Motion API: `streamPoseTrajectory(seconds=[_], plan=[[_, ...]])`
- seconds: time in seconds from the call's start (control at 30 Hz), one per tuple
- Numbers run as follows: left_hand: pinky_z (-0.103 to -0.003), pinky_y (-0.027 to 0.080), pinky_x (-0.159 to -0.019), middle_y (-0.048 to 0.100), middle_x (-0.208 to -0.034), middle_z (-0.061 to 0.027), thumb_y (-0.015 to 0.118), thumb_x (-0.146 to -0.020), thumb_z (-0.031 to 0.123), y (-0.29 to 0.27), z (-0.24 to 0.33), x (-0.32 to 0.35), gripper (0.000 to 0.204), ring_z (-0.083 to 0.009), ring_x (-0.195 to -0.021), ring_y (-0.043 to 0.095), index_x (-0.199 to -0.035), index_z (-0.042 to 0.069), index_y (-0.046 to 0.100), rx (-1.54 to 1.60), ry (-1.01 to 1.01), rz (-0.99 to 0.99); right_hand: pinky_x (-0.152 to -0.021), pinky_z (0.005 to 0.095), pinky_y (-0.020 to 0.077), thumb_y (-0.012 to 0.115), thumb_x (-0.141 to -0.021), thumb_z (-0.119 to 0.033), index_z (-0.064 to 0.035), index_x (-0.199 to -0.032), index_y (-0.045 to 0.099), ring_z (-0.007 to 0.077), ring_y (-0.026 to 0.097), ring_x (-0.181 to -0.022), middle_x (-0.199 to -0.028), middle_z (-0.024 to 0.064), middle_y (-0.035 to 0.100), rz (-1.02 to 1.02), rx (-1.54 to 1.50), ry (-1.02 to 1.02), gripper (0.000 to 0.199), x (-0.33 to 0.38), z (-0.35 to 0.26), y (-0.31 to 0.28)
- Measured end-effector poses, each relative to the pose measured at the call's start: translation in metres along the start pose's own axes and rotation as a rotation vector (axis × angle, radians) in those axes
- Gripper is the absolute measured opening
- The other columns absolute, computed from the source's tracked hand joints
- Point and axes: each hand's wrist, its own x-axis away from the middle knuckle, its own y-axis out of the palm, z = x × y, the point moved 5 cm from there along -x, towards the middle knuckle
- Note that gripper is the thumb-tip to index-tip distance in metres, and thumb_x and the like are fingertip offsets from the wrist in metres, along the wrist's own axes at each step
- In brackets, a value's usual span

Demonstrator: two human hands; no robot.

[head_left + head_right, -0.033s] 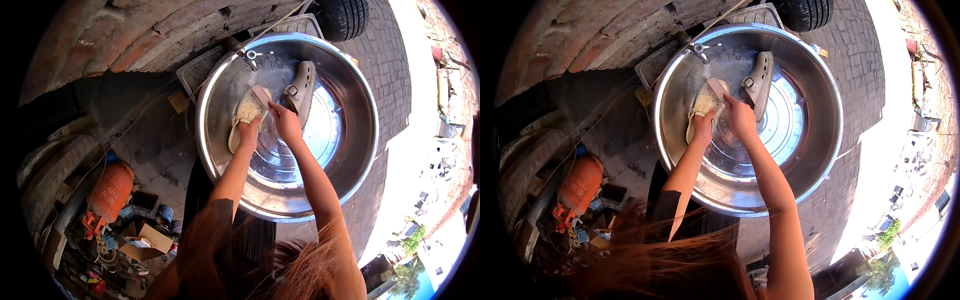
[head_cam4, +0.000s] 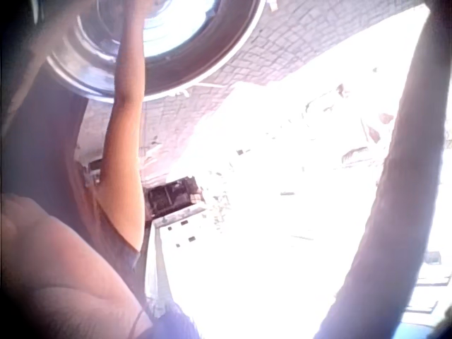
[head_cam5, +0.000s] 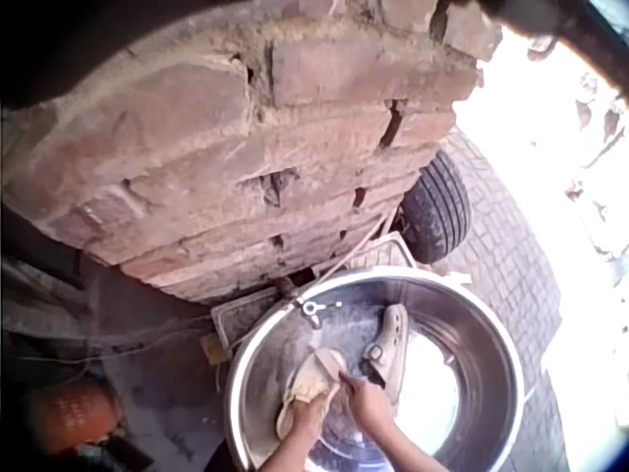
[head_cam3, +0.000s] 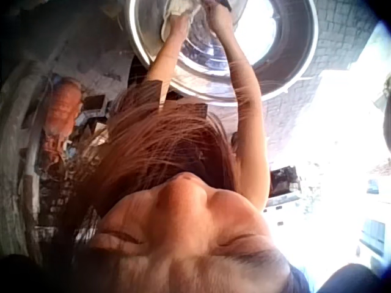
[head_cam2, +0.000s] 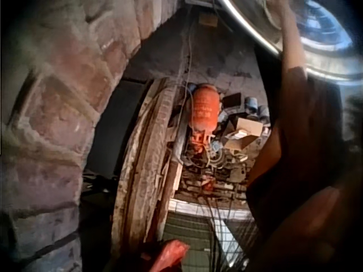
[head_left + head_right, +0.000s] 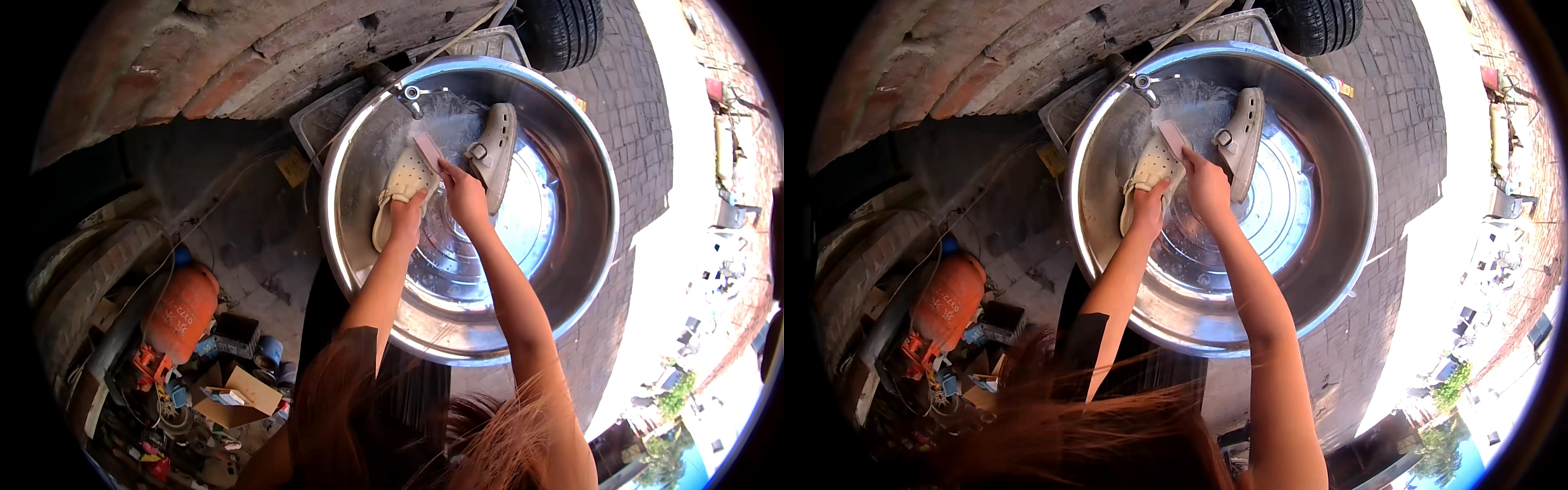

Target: The person retrieves a pair of white clogs and a brush from a cluttered workshop, then moves to an outdoor sink area. They place the shoes in a metal basin, fill it with water from a hose, and scrub the shoes thoroughly with the brush and water.

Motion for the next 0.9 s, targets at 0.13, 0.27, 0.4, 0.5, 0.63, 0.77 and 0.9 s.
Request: streamPoseTrajectory(seconds=[0.13, 0.27, 0.4, 0.5, 0.63, 0.77, 0.9], plan=[[-0.034, 0.036, -0.103, 0.050, -0.132, -0.0116, 0.055, -0.092, 0.027, 0.010, 0.019, 0.005, 0.052, -0.0233, -0.121, 0.047, -0.133, -0.001, 0.042, 0.254, -0.097, -0.088, -0.076, 0.0458, 0.0482, 0.048, -0.094, -0.022, -0.0161, -0.124, 0.058, 0.0397, 0.062, -0.087, -0.096, 0.0216, 0.065, 0.224, -0.022, 0.100, 0.033, -0.050, 0.019, 0.015], [-0.037, 0.027, -0.109, 0.043, -0.140, -0.0132, 0.034, -0.095, 0.057, 0.000, 0.020, -0.001, 0.074, -0.0263, -0.129, 0.039, -0.140, -0.001, 0.033, 0.454, -0.272, -0.069, -0.075, 0.0426, 0.0499, 0.049, -0.093, -0.022, -0.0184, -0.123, 0.060, 0.0377, 0.063, -0.086, -0.096, 0.0201, 0.065, 0.192, -0.115, 0.012, 0.032, -0.035, 0.050, 0.027], [-0.038, 0.031, -0.107, 0.046, -0.136, -0.0107, 0.033, -0.096, 0.054, -0.006, 0.014, -0.004, 0.066, -0.0257, -0.126, 0.042, -0.137, 0.002, 0.037, 0.359, -0.249, -0.037, -0.076, 0.0406, 0.0502, 0.056, -0.090, -0.018, -0.0210, -0.121, 0.062, 0.0372, 0.064, -0.085, -0.094, 0.0213, 0.065, -0.044, -0.217, -0.100, 0.031, 0.059, 0.023, -0.004], [-0.038, 0.033, -0.105, 0.049, -0.133, -0.0087, 0.033, -0.097, 0.052, 0.002, 0.007, -0.007, 0.060, -0.0237, -0.124, 0.045, -0.135, 0.005, 0.041, 0.359, -0.266, -0.022, -0.067, 0.0469, 0.0487, 0.056, -0.090, -0.022, -0.0219, -0.120, 0.062, 0.0393, 0.062, -0.074, -0.084, 0.0230, 0.064, -0.175, 0.047, -0.100, 0.031, 0.078, 0.002, -0.001], [-0.036, 0.031, -0.107, 0.044, -0.138, -0.0107, 0.037, -0.096, 0.052, 0.004, 0.016, -0.016, 0.065, -0.0243, -0.127, 0.041, -0.139, 0.003, 0.035, 0.371, -0.292, -0.072, -0.068, 0.0471, 0.0479, 0.052, -0.092, -0.022, -0.0191, -0.121, 0.061, 0.0397, 0.062, -0.076, -0.086, 0.0228, 0.064, 0.080, 0.071, -0.040, 0.030, 0.014, 0.008, 0.001], [-0.036, 0.034, -0.105, 0.046, -0.137, -0.0104, 0.049, -0.095, 0.044, 0.006, 0.024, 0.003, 0.058, -0.0239, -0.124, 0.044, -0.134, 0.002, 0.042, 0.468, -0.318, -0.222, -0.078, 0.0439, 0.0481, 0.047, -0.093, -0.015, -0.0100, -0.130, 0.052, 0.0414, 0.061, -0.087, -0.100, 0.0236, 0.063, 0.376, -0.289, -0.019, 0.038, -0.032, 0.038, 0.010], [-0.038, 0.039, -0.098, 0.053, -0.126, -0.0109, 0.070, -0.080, 0.005, -0.008, 0.030, 0.037, 0.040, -0.0267, -0.118, 0.048, -0.117, 0.000, 0.056, -0.361, -0.163, -0.144, -0.075, 0.0487, 0.0478, 0.042, -0.094, -0.014, -0.0206, -0.142, 0.036, 0.0452, 0.060, -0.084, -0.092, 0.0288, 0.061, 0.211, 0.077, 0.059, 0.049, -0.018, 0.057, 0.067]])
